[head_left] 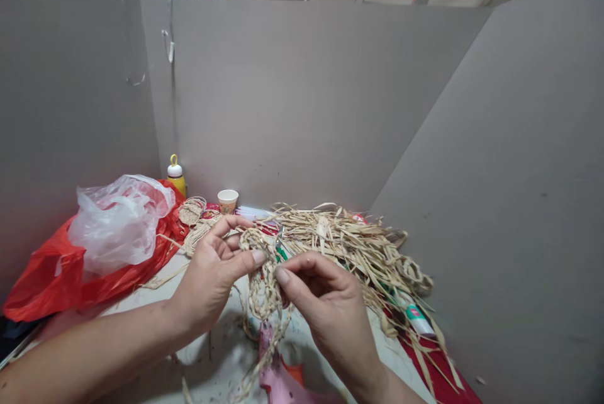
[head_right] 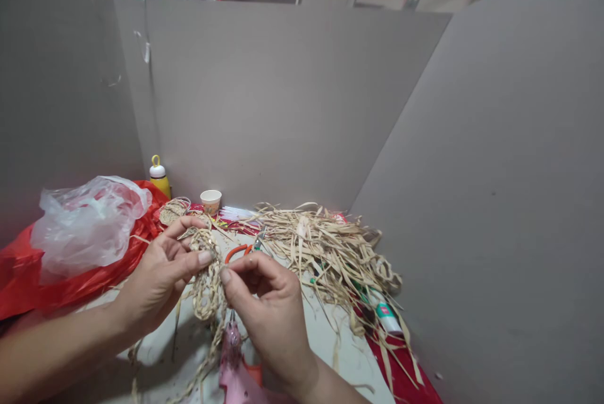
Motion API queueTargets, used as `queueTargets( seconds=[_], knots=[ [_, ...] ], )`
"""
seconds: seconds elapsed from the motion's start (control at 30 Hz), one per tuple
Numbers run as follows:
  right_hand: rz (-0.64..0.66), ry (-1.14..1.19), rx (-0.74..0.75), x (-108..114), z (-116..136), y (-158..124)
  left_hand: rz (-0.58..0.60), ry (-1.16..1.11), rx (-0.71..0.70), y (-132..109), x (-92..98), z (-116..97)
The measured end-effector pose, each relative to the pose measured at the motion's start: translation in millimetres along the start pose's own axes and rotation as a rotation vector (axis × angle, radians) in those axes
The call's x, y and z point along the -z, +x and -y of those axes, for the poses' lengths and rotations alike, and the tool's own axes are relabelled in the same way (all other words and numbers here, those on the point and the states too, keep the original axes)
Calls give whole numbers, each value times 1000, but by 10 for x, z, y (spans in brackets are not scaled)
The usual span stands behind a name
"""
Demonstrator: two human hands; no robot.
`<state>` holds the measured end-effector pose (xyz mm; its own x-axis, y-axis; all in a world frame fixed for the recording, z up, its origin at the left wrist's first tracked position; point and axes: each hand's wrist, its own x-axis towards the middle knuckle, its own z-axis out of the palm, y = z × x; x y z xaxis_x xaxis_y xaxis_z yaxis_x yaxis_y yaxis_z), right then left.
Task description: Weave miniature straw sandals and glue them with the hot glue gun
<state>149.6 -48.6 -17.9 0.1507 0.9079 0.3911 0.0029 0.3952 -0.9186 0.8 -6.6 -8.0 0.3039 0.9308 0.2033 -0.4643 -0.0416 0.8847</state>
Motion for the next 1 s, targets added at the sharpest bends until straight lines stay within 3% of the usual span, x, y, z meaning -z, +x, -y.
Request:
queueTargets(
  seconds=[0.2,0.67,1.0],
  knots=[
    [55,12,11,40,27,11,0,-5,-5,-3,-8,-10],
    [9,7,-9,4,-26,26,16,27,-88,-14,27,71],
    [-9,-148,95,-52,-144,-56,-88,39,-185,0,-15,36]
  ],
)
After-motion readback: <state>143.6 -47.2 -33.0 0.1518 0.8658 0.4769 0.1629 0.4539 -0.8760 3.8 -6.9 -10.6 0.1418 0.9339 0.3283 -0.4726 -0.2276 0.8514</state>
